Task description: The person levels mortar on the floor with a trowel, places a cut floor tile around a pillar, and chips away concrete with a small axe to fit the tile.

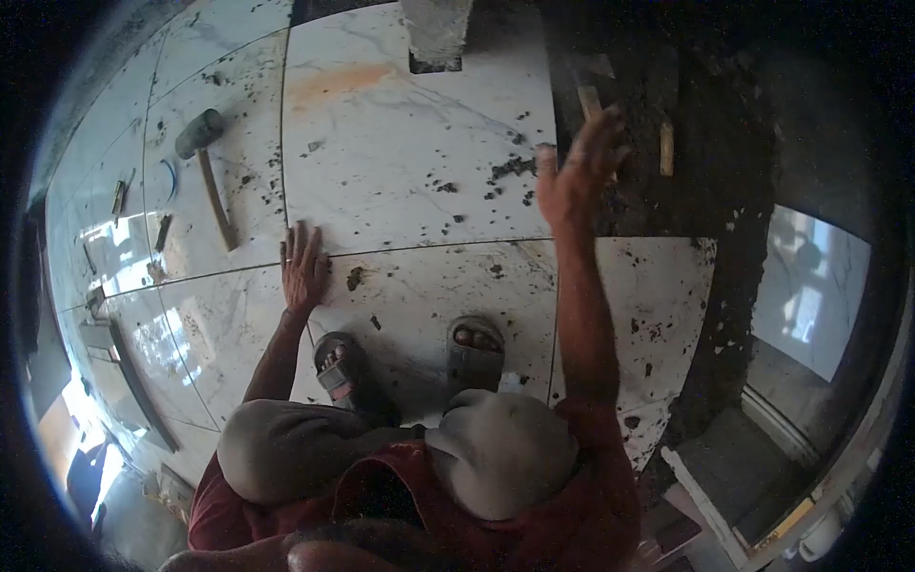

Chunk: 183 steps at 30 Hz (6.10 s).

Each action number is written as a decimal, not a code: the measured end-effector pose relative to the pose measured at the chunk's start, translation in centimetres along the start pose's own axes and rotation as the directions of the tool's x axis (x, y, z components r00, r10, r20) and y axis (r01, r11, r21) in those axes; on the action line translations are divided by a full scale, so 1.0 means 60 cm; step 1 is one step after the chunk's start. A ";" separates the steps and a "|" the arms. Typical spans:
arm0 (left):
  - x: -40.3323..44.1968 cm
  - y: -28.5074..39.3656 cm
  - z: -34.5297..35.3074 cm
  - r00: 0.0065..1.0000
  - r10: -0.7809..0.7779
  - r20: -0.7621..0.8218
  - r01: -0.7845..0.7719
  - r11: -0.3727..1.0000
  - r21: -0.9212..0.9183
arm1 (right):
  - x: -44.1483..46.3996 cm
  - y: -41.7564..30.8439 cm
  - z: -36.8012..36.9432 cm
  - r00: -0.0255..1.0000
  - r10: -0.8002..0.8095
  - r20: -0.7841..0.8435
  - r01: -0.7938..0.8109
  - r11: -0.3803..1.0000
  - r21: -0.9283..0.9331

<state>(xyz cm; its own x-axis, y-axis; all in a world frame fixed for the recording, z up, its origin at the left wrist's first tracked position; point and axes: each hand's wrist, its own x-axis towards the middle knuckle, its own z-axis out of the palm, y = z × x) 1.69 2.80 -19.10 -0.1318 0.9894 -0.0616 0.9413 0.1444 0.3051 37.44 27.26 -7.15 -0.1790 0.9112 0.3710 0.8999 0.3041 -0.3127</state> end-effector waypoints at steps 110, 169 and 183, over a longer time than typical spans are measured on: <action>-0.158 0.067 -0.080 0.516 -0.732 0.445 0.695 0.054 -0.717 | -0.366 0.173 -0.031 0.650 0.592 0.477 -0.719 0.682 0.133; 0.021 0.176 0.004 0.756 -0.184 0.628 0.638 0.427 -0.641 | -0.472 0.299 -0.241 0.617 0.752 0.234 -0.722 0.658 -0.212; 0.065 0.087 -0.051 0.658 0.387 0.646 -0.052 0.879 -0.474 | 0.149 0.483 0.059 0.697 0.652 0.298 -0.563 0.755 -0.335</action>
<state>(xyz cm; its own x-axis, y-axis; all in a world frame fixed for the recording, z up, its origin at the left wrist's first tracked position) 5.13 7.48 -14.86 0.4782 0.6958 -0.5359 0.6870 0.0837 0.7218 60.53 45.20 -15.97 0.3436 0.9162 -0.2063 0.9137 -0.3769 -0.1521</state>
